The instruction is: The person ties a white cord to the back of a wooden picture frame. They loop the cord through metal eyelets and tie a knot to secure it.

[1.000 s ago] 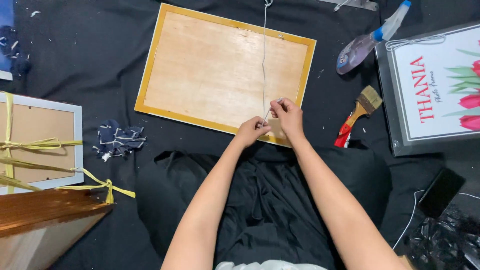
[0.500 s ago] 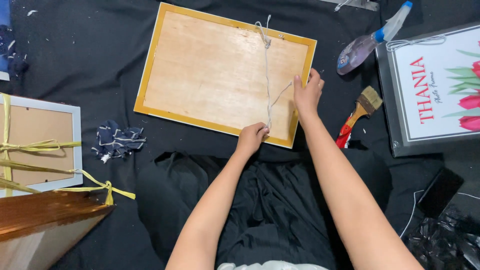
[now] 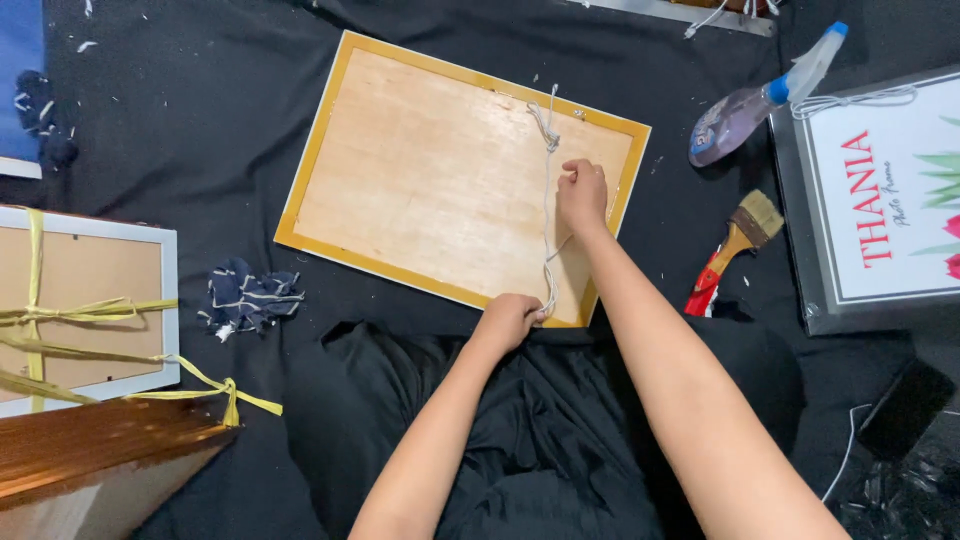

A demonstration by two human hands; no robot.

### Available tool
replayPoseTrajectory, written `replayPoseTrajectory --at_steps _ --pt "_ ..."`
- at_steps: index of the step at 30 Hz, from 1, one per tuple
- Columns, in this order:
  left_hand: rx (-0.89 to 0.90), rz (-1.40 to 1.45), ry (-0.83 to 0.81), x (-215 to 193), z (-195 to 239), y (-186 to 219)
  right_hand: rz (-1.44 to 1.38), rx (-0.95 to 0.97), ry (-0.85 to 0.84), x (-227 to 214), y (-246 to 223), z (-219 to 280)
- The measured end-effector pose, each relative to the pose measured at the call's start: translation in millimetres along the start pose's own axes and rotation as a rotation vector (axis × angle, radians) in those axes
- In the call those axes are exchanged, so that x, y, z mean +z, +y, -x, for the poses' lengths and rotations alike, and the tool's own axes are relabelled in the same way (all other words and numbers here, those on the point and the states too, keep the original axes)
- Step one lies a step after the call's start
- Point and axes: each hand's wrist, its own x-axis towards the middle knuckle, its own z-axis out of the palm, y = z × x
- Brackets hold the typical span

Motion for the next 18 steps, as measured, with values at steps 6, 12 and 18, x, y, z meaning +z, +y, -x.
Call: replayPoseTrajectory --at_steps 6,12,18 --pt "-0.057 0.049 0.019 7 -8 -12 -0.174 -0.005 0.032 -2 -44 -19" --pt "-0.096 0.076 0.058 13 -14 -19 -0.178 0.183 0.075 36 18 -70" --pt "-0.235 0.196 0.105 14 -26 -23 -1.445 0.663 0.147 -67 51 -147"
